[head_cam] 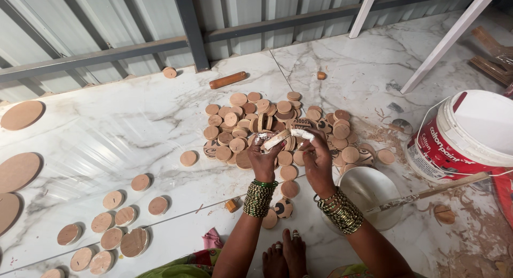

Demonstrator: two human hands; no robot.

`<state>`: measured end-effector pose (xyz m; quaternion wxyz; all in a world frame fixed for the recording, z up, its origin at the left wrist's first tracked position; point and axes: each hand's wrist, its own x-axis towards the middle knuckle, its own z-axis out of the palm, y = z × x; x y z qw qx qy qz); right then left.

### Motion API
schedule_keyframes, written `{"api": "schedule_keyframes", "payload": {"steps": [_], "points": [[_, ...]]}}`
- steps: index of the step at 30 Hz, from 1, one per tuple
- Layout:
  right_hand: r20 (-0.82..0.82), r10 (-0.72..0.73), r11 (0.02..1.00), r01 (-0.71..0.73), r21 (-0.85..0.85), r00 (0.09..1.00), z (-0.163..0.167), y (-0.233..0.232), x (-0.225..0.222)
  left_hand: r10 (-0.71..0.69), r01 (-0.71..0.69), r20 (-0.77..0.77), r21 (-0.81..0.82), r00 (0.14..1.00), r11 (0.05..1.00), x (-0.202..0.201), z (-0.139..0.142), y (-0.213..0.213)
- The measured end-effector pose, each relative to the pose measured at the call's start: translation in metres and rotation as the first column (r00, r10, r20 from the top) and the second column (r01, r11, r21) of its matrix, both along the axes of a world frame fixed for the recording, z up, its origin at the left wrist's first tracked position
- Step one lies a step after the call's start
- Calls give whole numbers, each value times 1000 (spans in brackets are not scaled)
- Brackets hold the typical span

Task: The person sits on the floor and applies white paste by hand to small wooden discs and cut wooden pieces, picking each piece from a pile, spreading the paste over its surface with their fingers, and setting it back down. They work through the pieces one at a time, occasionally dipping fingers into a bucket of paste.

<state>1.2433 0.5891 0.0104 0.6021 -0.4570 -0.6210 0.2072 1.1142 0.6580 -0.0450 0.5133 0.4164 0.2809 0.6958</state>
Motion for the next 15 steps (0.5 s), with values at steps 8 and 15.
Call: {"api": "schedule_keyframes", "payload": {"steps": [8,15], "points": [[-4,-19,1000,19,6,1000,-11,11,-7,0,0,5,-24,1000,1000,3,-2,-2],[303,-261,960,212,186,916,6,-6,-30,39,-38,53,-11,998,999,3,-9,-1]]}}
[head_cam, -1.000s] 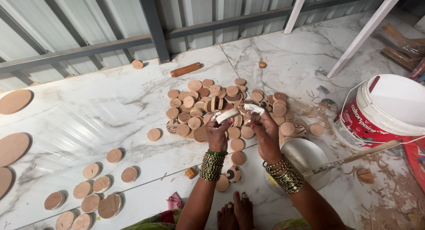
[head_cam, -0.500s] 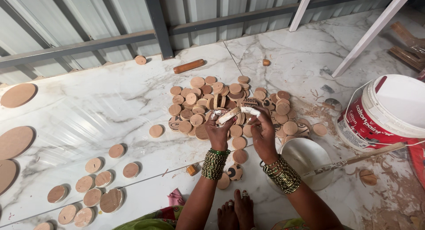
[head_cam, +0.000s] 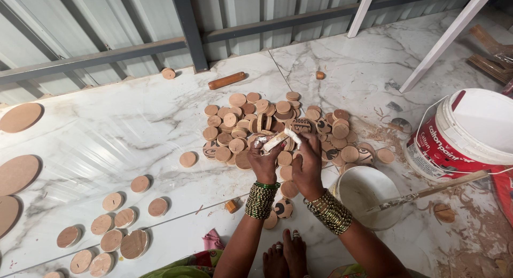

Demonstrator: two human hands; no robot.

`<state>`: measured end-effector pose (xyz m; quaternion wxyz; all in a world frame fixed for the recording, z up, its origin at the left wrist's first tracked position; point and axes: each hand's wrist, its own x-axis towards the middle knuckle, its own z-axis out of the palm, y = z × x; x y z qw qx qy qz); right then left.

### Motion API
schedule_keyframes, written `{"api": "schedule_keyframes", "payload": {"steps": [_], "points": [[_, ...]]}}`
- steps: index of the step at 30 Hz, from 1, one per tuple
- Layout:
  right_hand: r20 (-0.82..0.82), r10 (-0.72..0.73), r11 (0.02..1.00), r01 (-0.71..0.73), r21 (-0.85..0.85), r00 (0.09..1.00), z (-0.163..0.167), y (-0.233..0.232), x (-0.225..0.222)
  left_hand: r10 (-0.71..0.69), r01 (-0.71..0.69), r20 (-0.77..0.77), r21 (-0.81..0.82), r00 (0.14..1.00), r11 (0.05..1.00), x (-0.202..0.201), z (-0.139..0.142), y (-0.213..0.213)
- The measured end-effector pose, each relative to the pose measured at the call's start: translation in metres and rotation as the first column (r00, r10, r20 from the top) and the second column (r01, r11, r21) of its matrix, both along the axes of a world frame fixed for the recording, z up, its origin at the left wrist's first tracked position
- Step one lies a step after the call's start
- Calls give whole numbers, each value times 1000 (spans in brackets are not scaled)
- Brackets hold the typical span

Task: The person sits on the floor and applies white paste by hand to small wooden discs and cut wooden pieces, picking each piece from a pile, spreading the paste over its surface with their fingers, and setting it back down. They work through the pieces one at a time, occasionally dipping fingers into a bucket of paste.

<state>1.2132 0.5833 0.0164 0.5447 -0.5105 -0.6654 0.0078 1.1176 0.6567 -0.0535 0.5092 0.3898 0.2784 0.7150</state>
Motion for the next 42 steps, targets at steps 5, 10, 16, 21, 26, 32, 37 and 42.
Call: {"api": "schedule_keyframes", "payload": {"steps": [5,10,16,21,26,32,37,42], "points": [[277,-155,986,133,97,948,13,-14,-17,47,-47,-9,11,999,999,0,-15,5],[539,-319,947,236,220,780,16,-19,-28,131,-127,-66,63,989,990,6,-40,16],[362,-161,986,132,103,918,6,-19,-22,95,-92,-7,163,995,982,5,-32,13],[-171,15,984,-45,-170,985,5,5,8,128,-121,-157,56,979,991,0,-2,0],[-101,11,990,-24,-136,995,9,-1,4,231,-203,-254,130,939,971,-2,6,-2],[429,-200,979,194,57,881,20,-22,-24,365,-326,-367,168,856,931,-1,-12,4],[451,-149,988,117,98,880,20,-22,-26,366,-313,-385,195,848,930,0,-15,4],[273,-177,984,164,72,945,9,-6,0,306,-278,-315,132,899,952,-1,0,-2]]}}
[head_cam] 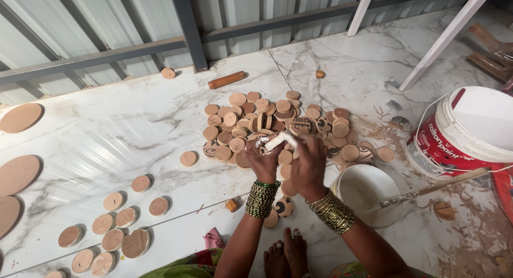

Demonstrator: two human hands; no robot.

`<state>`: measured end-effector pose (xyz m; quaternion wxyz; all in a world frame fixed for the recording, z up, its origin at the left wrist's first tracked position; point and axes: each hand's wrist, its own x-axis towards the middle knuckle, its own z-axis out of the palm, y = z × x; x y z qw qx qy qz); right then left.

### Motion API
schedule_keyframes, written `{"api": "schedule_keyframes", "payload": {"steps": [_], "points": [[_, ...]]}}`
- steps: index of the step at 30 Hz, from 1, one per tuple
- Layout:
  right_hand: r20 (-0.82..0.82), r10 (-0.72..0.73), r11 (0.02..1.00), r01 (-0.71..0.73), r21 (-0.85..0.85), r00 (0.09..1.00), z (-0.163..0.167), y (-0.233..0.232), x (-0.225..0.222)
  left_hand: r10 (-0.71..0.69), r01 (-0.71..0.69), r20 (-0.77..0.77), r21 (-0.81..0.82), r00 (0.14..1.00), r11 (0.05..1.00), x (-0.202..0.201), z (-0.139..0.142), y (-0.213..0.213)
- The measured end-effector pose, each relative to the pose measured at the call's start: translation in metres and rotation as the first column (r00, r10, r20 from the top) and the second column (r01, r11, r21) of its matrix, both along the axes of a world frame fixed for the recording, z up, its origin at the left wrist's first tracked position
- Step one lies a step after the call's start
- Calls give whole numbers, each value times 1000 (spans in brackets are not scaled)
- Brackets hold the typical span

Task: The person sits on the floor and applies white paste by hand to small wooden discs and cut wooden pieces, picking each piece from a pile, spreading the paste over its surface with their fingers, and setting it back down. They work through the pieces one at a time, occasionally dipping fingers into a bucket of paste.

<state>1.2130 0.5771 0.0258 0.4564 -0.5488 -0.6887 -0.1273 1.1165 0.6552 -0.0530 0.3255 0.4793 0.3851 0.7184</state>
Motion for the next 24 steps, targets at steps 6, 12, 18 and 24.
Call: {"api": "schedule_keyframes", "payload": {"steps": [6,12,18,24], "points": [[-673,131,889,-386,-244,728,-6,23,30,-129,135,148,-34,981,990,2,9,-3],[-22,66,998,-66,-7,998,1,-12,-12,-92,91,104,11,990,996,0,0,0],[-39,2,998,0,64,999,-1,-6,-9,-131,138,133,-42,982,990,1,2,0],[-659,170,932,-337,-134,732,-19,23,29,-28,28,-11,-13,1000,1000,3,8,-3]]}}
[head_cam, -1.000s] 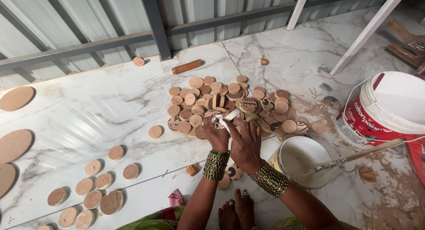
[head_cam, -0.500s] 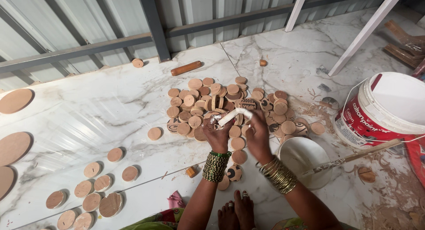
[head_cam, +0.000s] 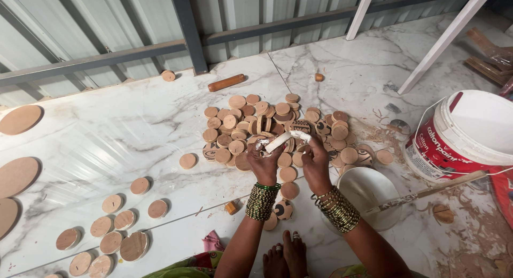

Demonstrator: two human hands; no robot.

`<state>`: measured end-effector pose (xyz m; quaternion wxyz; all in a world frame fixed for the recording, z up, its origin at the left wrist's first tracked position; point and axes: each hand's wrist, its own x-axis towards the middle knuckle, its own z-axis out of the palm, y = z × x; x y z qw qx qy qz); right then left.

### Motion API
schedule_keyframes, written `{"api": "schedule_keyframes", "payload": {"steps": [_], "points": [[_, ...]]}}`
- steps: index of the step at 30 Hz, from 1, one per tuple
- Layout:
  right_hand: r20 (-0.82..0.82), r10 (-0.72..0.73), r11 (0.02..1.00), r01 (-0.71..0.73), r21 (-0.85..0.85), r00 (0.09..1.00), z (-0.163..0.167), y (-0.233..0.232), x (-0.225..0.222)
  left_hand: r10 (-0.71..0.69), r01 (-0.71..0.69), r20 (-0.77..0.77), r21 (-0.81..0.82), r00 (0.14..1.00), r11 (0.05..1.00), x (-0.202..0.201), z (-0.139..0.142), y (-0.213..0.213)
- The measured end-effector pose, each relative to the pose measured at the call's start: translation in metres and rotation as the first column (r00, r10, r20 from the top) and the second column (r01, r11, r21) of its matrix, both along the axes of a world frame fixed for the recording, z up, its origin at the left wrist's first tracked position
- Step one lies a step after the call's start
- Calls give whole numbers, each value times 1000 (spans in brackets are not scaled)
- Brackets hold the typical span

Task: The person sits on the floor and applies white paste by hand to small wooden discs and cut wooden pieces, picking each piece from a pile, spreading the paste over its surface with their fingers, and setting it back down. They work through the pieces one at a time, occasionally dipping fingers into a bucket of paste.

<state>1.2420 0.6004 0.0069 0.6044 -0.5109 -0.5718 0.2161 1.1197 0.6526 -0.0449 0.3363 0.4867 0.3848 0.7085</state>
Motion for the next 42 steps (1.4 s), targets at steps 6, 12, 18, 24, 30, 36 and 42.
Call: {"api": "schedule_keyframes", "payload": {"steps": [6,12,18,24,30,36,42], "points": [[504,-314,940,190,284,805,16,-26,-29,17,-17,-6,-69,1000,997,2,-9,2],[678,-466,876,192,442,568,28,-38,-45,239,-224,-280,86,930,971,0,-7,1],[316,-193,976,150,157,929,19,-7,-4,116,-119,-163,-7,980,993,0,8,-6],[398,-273,954,193,230,876,18,-20,-21,83,-83,-82,-2,993,997,3,5,-4],[346,-198,961,112,253,917,8,-20,-26,60,-65,-91,-50,994,997,-1,-2,-3],[-338,113,981,-158,-110,934,-27,9,13,-153,160,189,-23,970,987,7,-12,1],[-16,56,998,-56,-31,998,-36,3,2,117,-131,-317,-23,941,991,4,-16,5]]}}
